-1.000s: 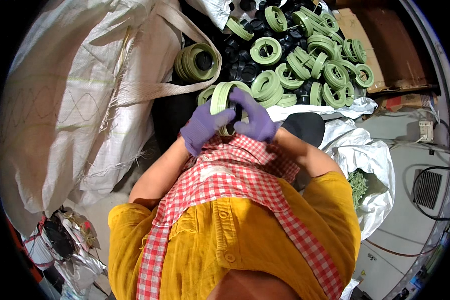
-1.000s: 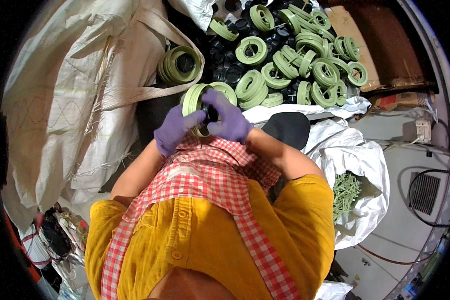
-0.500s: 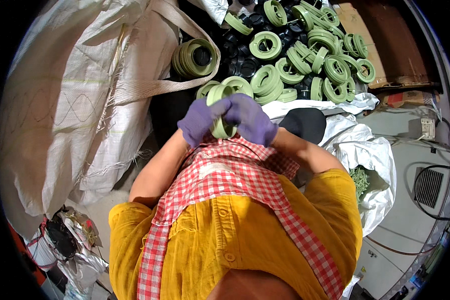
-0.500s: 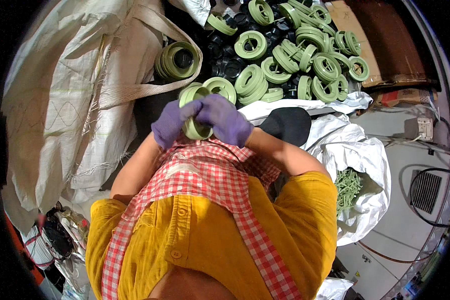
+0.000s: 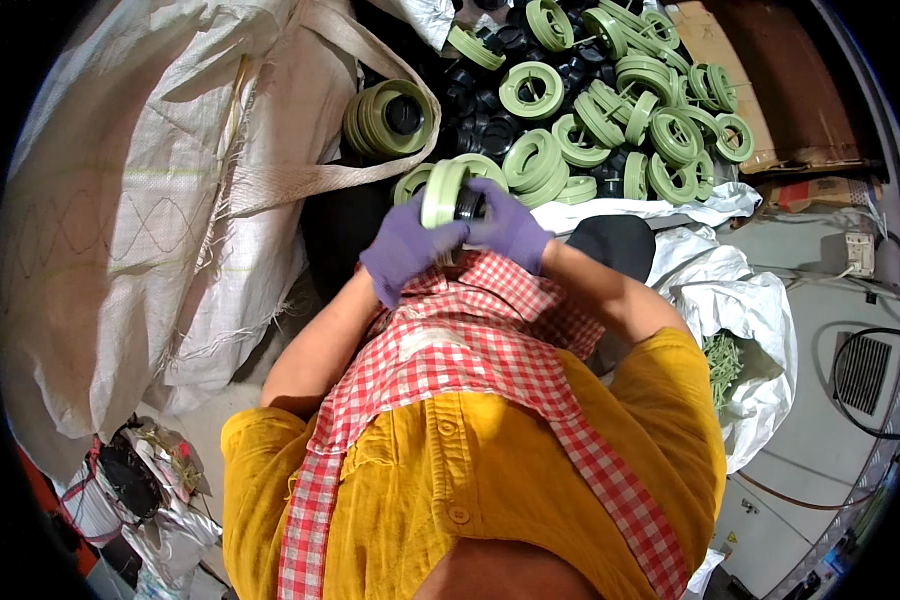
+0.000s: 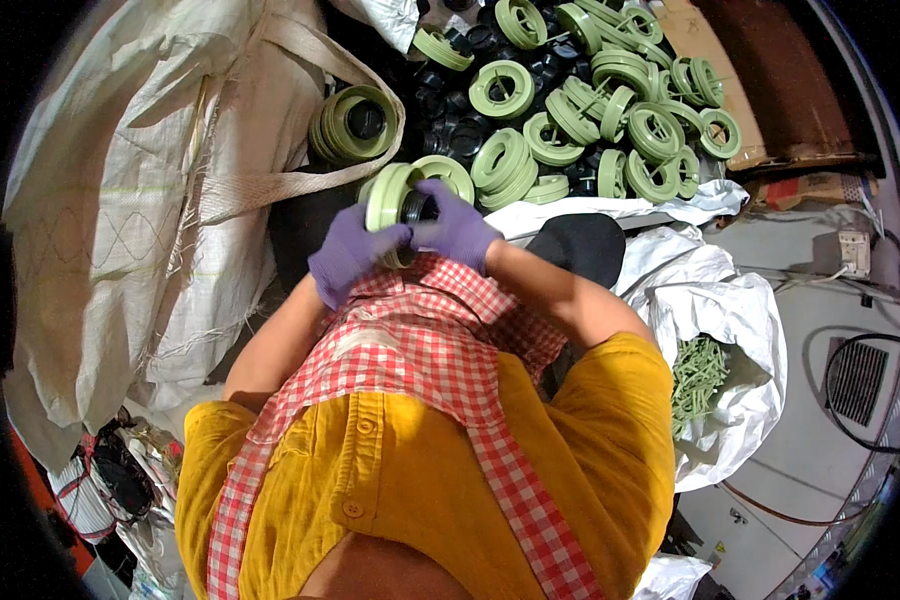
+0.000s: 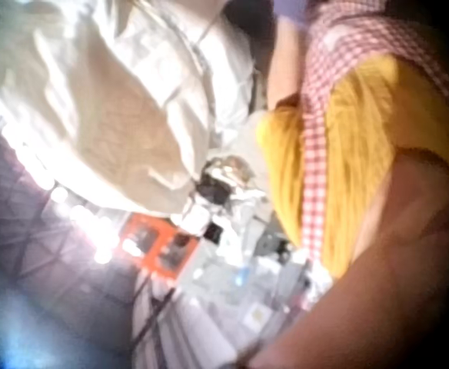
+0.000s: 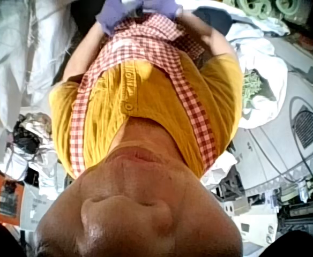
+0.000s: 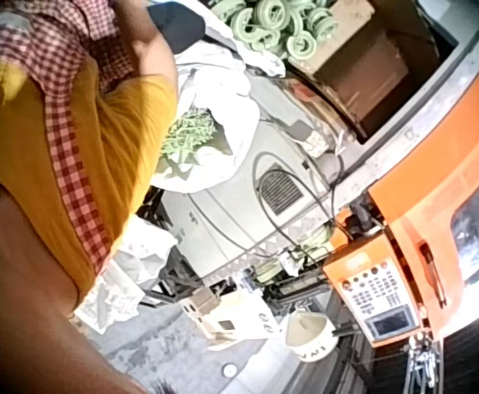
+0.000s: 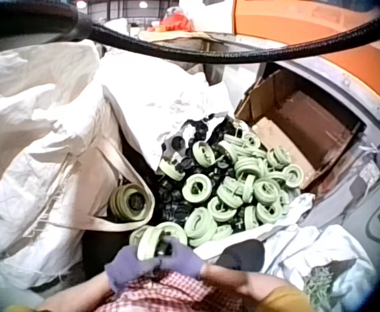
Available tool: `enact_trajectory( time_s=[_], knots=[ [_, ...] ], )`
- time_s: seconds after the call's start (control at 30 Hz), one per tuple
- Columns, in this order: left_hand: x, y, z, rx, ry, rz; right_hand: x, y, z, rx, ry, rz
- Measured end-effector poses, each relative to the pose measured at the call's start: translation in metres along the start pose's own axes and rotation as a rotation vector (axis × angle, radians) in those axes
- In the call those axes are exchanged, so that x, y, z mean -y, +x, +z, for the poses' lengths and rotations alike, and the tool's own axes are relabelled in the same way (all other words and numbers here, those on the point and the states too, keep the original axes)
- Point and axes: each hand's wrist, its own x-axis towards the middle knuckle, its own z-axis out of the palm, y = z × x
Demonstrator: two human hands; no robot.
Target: The person sits on the floor and assembles green plastic rings with black plastic caps. They pick up a green ring, insert a black cap into the center, and place the assembled unit into a white sack. The process is repeated continuously with parts from a large pile.
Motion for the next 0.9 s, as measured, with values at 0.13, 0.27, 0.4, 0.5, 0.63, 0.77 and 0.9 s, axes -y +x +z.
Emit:
enact_trajectory(
  time_s=[0.13, 0.27, 0.4, 0.5, 0.63, 0.77, 0.9],
  knots=[
    [0.0, 0.009, -0.022, 0.123, -0.118, -0.211, -0.013, -0.011, 0.001, 0.043, -1.114, -0.764],
    [-0.008, 0.008, -0.02, 0.111, -0.209, -0.3, -0.02, -0.011, -0.005, 0.094, -1.142, -0.856],
    [-0.007, 0.012, -0.023, 0.16, -0.196, -0.325, -0.01, -0.014, -0.008, 0.11, -1.07, -0.801],
    [-0.01, 0.005, -0.01, 0.072, -0.086, -0.198, 0.0, -0.02, 0.006, -0.078, -0.35, -0.121],
    [0.001, 0.005, -0.005, -0.013, -0.01, -0.022, 0.001, -0.01, -0.005, 0.018, 0.353, 0.201],
    [0.002, 0.01, -0.008, 0.011, 0.04, -0.067, -0.029, -0.008, -0.003, -0.135, 0.028, -0.009],
    [0.003, 0.018, -0.024, 0.076, -0.118, -0.236, -0.03, 0.002, -0.017, 0.103, -1.201, -0.945]
  ],
)
